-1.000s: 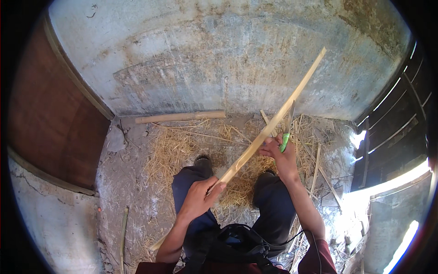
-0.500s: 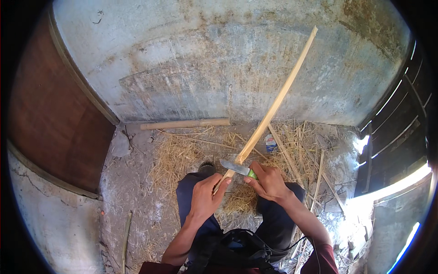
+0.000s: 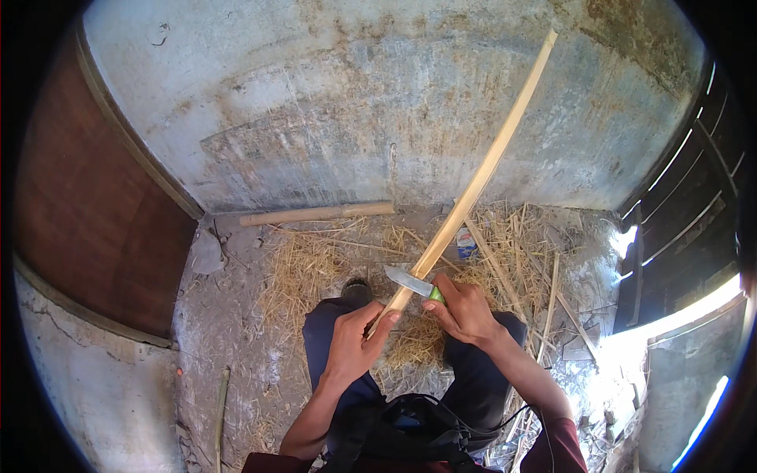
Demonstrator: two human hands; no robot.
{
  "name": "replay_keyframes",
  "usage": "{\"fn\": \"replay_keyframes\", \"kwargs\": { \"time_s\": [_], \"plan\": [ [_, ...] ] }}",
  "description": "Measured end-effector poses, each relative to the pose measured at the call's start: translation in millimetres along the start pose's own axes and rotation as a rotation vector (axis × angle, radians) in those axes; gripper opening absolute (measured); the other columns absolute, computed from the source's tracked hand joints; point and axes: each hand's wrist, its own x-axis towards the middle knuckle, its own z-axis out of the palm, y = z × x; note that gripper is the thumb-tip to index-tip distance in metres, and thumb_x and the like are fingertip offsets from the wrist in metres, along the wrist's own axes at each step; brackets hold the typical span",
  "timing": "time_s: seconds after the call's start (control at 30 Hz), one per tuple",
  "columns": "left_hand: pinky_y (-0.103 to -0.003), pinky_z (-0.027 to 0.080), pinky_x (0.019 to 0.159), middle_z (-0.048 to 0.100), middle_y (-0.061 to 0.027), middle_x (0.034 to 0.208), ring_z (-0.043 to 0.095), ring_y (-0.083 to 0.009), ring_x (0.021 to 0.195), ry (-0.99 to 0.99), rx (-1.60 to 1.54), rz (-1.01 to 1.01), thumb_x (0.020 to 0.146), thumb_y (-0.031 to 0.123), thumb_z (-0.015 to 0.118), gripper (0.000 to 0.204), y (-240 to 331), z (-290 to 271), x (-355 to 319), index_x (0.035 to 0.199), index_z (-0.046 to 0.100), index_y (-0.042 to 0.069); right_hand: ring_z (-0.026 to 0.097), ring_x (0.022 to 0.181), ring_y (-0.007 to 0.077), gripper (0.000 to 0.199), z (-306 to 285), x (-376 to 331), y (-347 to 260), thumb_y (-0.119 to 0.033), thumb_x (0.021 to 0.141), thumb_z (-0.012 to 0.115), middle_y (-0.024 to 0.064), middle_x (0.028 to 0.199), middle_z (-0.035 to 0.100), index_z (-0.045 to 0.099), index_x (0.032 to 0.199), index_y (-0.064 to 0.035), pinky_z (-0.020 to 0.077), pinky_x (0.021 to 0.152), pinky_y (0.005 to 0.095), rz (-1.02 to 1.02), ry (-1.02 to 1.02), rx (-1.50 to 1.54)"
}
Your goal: The person whittles a long bamboo strip using a small knife, shaving off thin layers from the surface while seated.
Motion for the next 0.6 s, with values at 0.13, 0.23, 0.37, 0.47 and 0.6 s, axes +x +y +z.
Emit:
{"fn": "replay_keyframes", "kwargs": {
  "time_s": [0.13,0.23,0.37,0.47,0.6],
  "plan": [
    [-0.025,0.038,0.043,0.061,0.0,0.066,0.056,-0.0045,0.049,-0.002,-0.035,-0.022,0.108,0.02,0.07,0.026,-3.6,1.1,-1.1,0.091,0.071,0.0,0.068,0.069,0.043,0.039,1.1,0.2,2.3,-0.042,0.109,0.063,0.0191,0.072,0.061,0.056,0.109,-0.0034,0.0506,0.059,0.0515,0.009,0.015,0.001],
    [-0.035,0.038,0.053,0.055,-0.0098,0.068,0.047,-0.0146,0.057,-0.027,-0.075,-0.113,0.107,0.022,0.071,0.026,2.9,-0.1,-2.1,0.096,0.068,-0.002,0.068,0.069,0.0424,0.04,1.4,-0.7,2.9,-0.043,0.108,0.064,0.0189,0.072,0.061,0.057,0.11,-0.0034,0.0509,0.059,0.0511,0.012,0.031,-0.009],
    [-0.035,0.038,0.053,0.056,-0.0094,0.068,0.047,-0.0147,0.056,-0.034,-0.066,-0.132,0.107,0.021,0.07,0.025,5.6,-1.2,-1.5,0.097,0.07,-0.002,0.068,0.068,0.0419,0.041,1.4,-0.5,1.5,-0.043,0.108,0.065,0.0183,0.072,0.062,0.058,0.111,-0.0034,0.0511,0.059,0.0505,-0.008,0.07,-0.026],
    [-0.035,0.038,0.054,0.057,-0.0092,0.069,0.048,-0.0146,0.057,-0.032,-0.074,-0.119,0.107,0.02,0.07,0.024,6.9,-1.4,-1.0,0.099,0.071,-0.002,0.068,0.068,0.0418,0.041,2.3,-0.9,2.6,-0.043,0.108,0.065,0.0178,0.072,0.062,0.058,0.111,-0.0033,0.051,0.058,0.0503,-0.007,0.071,-0.023],
    [-0.036,0.039,0.054,0.058,-0.0094,0.069,0.048,-0.0149,0.057,-0.028,-0.098,-0.124,0.107,0.02,0.07,0.022,9.1,-1.0,-0.7,0.101,0.072,-0.002,0.064,0.063,0.0423,0.042,5.1,-1.0,3.7,-0.044,0.107,0.066,0.018,0.068,0.059,0.06,0.107,-0.0031,0.0472,0.058,0.0501,-0.006,0.111,-0.005]
  ]
}}
